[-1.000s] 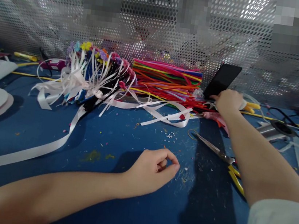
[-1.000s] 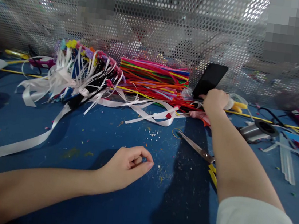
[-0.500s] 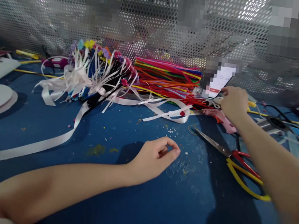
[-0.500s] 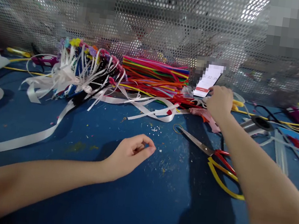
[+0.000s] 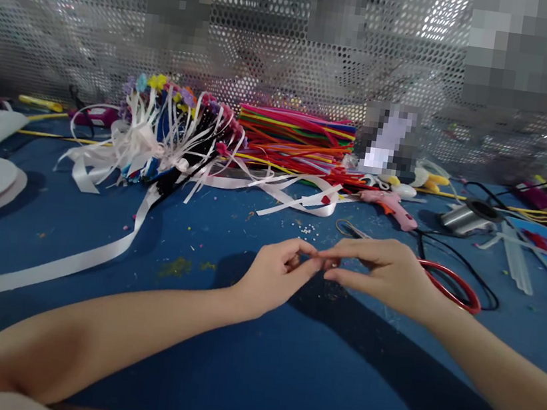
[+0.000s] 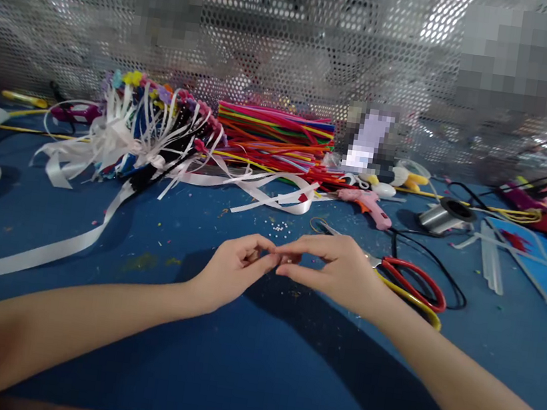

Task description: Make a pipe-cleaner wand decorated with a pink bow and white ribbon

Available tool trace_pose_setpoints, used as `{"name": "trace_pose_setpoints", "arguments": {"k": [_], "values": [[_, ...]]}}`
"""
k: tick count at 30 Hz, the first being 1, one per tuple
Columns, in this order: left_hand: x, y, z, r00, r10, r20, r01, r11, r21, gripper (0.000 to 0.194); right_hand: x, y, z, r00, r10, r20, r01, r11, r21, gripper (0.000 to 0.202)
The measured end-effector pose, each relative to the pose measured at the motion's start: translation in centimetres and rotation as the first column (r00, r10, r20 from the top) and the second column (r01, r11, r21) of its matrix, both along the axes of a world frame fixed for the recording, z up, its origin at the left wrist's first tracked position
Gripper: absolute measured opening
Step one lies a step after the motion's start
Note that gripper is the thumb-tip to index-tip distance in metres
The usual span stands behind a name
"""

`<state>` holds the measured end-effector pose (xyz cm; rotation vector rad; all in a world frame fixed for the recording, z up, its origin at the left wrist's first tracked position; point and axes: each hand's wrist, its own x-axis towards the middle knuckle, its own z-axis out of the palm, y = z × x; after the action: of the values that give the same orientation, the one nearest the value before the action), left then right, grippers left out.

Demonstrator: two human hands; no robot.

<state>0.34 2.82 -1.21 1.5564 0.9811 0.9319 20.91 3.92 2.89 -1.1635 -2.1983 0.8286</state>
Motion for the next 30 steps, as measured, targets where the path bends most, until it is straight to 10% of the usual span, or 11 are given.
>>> {"name": "trace_pose_setpoints", "arguments": {"k": [18,20,25,30], "values": [[0.2,0.0,0.2,0.995,0.013,-0.102,-0.012,1.0,0.01,0.027,1.3,1.0,-0.3,0.999,0.049,0.024,-0.048,0.998,-0.035,0.016],[0.2,0.0,0.3,0.994,0.016,-0.112,-0.016,1.0,-0.002,0.026,2.9,2.9,-0.4,0.994,0.078,0.073,-0.081,0.996,0.035,0.021],[0.3,0.1,0.5,0.992,0.001,-0.124,-0.007,0.999,-0.047,0.025,9.5,11.3,-1.0,0.886,-0.409,0.217,0.305,0.868,0.391,0.018],[0.5,0.3,0.5,0.989,-0.02,-0.146,0.01,0.998,-0.066,0.024,14.5,18.3,-2.4,0.775,-0.547,0.315,0.362,0.794,0.489,0.018]]}}
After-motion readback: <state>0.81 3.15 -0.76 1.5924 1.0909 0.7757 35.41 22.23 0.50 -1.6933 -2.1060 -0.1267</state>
